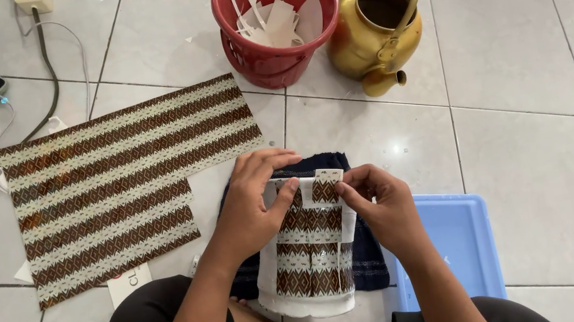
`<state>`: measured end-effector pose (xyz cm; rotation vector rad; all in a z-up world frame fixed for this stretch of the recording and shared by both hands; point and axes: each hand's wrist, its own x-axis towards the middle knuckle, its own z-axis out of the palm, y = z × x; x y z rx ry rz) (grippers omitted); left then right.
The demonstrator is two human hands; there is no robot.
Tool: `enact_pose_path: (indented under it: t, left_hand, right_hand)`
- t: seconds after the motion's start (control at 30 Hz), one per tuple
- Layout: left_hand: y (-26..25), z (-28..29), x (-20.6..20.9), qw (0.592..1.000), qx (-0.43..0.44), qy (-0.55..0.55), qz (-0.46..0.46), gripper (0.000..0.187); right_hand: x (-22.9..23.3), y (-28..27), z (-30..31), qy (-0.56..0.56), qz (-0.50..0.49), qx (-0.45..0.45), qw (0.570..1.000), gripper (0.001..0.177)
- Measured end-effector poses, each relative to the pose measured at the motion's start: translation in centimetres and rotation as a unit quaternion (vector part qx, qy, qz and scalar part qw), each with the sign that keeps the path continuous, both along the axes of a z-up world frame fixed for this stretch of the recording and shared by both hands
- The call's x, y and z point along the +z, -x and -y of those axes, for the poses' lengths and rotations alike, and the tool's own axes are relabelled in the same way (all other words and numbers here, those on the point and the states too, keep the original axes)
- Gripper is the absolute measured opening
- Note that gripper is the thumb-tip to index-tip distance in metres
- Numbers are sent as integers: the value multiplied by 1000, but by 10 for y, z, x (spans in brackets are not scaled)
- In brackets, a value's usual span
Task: Applying decorative patterned stickers to a white ceramic pot while sitting on the floor.
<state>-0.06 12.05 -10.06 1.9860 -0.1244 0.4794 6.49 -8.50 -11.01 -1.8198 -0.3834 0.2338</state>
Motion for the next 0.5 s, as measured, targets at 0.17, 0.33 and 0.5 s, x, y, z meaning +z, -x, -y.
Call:
enact_pose_path:
  t: [0.17, 0.33, 0.5]
  left_hand:
    - [-2, 6, -7, 999, 3, -2, -41, 22]
    - [-3, 12, -7, 999, 12, -17, -51, 20]
    - [-5, 12, -11, 997, 27, -40, -57, 14]
  right_hand:
    - [0, 1, -3, 5, 12, -1, 1000, 9]
    - [-2, 1, -4, 9, 18, 1, 1000, 8]
    - [-2, 3, -4, 15, 30, 4, 999, 9]
